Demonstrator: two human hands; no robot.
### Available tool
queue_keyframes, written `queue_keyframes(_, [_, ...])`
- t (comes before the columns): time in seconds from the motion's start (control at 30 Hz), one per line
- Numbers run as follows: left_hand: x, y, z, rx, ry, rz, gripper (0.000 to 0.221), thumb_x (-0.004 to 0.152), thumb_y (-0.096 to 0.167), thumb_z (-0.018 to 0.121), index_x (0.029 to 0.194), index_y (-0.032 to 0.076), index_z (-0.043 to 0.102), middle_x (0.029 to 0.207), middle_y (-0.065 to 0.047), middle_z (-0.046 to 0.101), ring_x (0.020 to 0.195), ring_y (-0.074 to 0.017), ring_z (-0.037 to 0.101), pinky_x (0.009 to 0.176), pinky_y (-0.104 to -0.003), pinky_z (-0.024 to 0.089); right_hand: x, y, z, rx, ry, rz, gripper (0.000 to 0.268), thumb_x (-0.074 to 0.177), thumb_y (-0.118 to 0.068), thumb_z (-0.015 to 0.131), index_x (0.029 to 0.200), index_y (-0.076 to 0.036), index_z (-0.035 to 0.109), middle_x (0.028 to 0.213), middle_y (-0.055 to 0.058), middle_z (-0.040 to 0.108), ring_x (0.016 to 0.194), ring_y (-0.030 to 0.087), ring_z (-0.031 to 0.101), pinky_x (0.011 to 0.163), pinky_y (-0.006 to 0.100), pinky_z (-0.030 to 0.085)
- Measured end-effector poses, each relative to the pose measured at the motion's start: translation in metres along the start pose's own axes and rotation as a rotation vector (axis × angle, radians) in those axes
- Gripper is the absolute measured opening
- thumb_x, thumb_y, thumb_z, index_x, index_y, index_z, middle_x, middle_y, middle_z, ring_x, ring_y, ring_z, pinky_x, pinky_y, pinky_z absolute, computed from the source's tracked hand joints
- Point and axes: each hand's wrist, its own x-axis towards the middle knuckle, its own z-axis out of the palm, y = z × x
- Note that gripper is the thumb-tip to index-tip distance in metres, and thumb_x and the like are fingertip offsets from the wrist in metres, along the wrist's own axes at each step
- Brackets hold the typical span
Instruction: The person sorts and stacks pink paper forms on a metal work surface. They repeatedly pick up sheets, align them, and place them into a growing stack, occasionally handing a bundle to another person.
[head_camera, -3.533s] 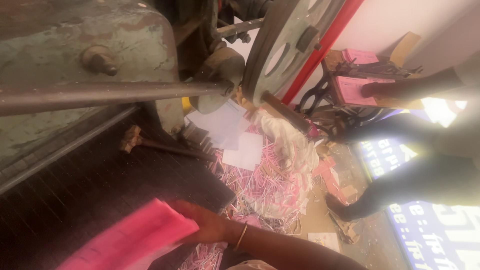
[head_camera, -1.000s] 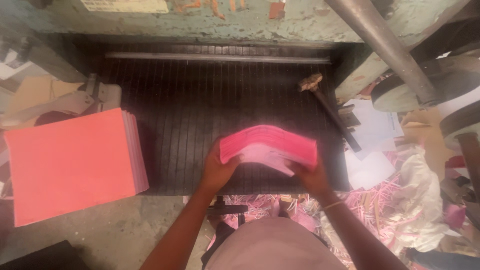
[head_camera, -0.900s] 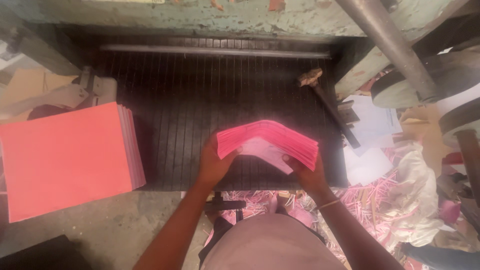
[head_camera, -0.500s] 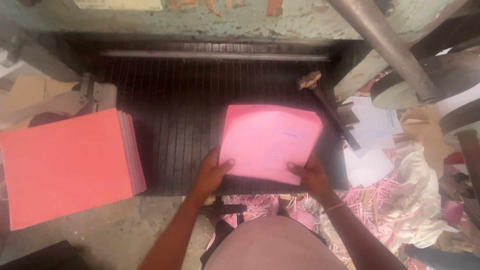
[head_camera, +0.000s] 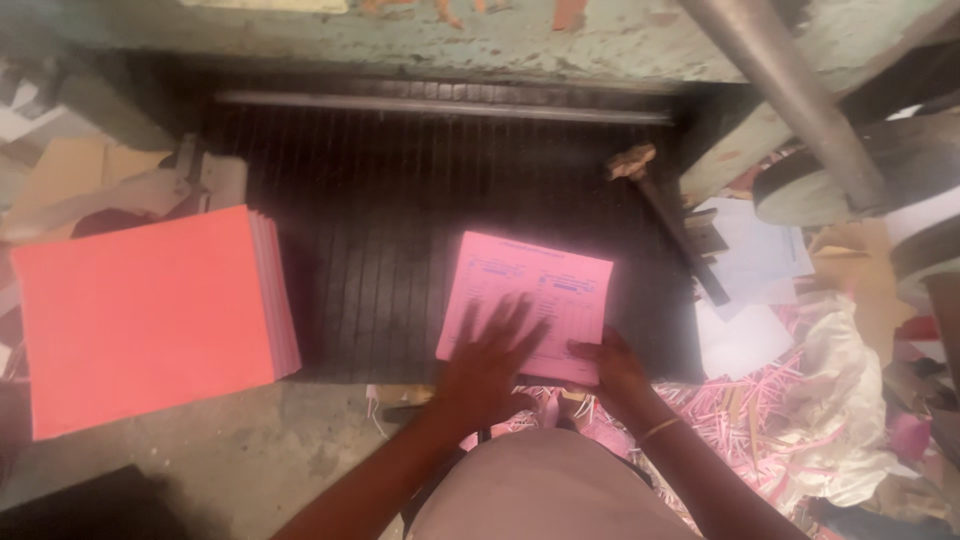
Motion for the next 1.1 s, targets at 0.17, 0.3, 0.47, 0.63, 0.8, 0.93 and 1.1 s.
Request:
queue_keyframes(0.17, [0.011,0.001,0.000,0.268,0.091,-0.001,0.069,0.082,0.025,0.075,0.146,0.010,0.053,0.148,-0.018,0.052,0.135,-0.0351,0.048,0.114,-0.055,0.033,-0.020,-0.012,-0.002,0.137,0.108,0.091,0.033,0.086,-0.006,0.064,0.118,-0.008,0.058,0.103,0.010,0.067,0.082,0.022,0.068,0.063,0.038,0.055])
queue_keyframes(0.3, [0.006,-0.011,-0.016,0.150,0.243,0.140,0.054,0.084,0.017,0.075,0.135,0.006,0.060,0.128,-0.014,0.069,0.120,-0.0301,0.068,0.103,-0.045,0.055,-0.044,-0.020,-0.023,0.283,-0.068,0.020,0.018,0.090,-0.008,0.063,0.107,-0.001,0.066,0.096,0.013,0.070,0.076,0.023,0.067,0.062,0.035,0.052])
queue_keyframes(0.47, [0.026,-0.009,-0.037,-0.843,0.215,-0.606,0.037,0.089,0.020,0.076,0.120,0.001,0.070,0.101,-0.016,0.078,0.085,-0.0263,0.074,0.073,-0.038,0.061,-0.034,-0.072,-0.069,-0.336,0.131,-0.805,0.045,0.115,-0.027,0.037,0.102,-0.001,0.070,0.087,0.010,0.067,0.078,0.021,0.061,0.072,0.034,0.048])
queue_keyframes(0.63, [0.031,-0.023,-0.013,-1.381,0.379,-0.985,0.038,0.085,0.016,0.073,0.119,-0.001,0.066,0.103,-0.014,0.077,0.084,-0.0210,0.075,0.073,-0.035,0.063,0.047,-0.109,-0.083,-1.372,0.767,-1.161,0.053,0.097,-0.036,0.064,0.132,0.003,0.058,0.129,0.026,0.060,0.121,0.042,0.056,0.103,0.052,0.045])
queue_keyframes(0.8, [0.025,-0.064,0.019,-1.288,0.398,-0.963,0.042,0.081,0.015,0.078,0.117,-0.004,0.067,0.101,-0.014,0.077,0.083,-0.0216,0.074,0.072,-0.035,0.061,0.067,-0.132,-0.024,-1.434,0.621,-1.278,0.061,0.110,-0.042,0.051,0.159,-0.006,0.043,0.161,0.022,0.042,0.151,0.041,0.040,0.124,0.062,0.025])
queue_keyframes(0.93, [0.008,-0.072,0.035,-1.197,0.286,-0.948,0.038,0.084,0.021,0.077,0.113,-0.004,0.070,0.097,-0.014,0.077,0.080,-0.0211,0.073,0.070,-0.034,0.060,0.061,-0.125,0.034,-1.297,0.259,-1.455,0.074,0.111,-0.054,0.034,0.165,-0.003,0.029,0.171,0.023,0.026,0.160,0.043,0.023,0.130,0.059,0.014])
queue_keyframes(1.1, [0.000,-0.069,0.027,-1.188,0.237,-0.922,0.037,0.083,0.020,0.076,0.113,-0.001,0.071,0.096,-0.012,0.078,0.082,-0.0193,0.074,0.072,-0.033,0.060,0.066,-0.105,0.099,-2.294,0.393,-0.991,0.089,0.095,-0.053,0.042,0.168,-0.007,0.018,0.170,0.026,0.012,0.156,0.040,0.010,0.122,0.059,0.008])
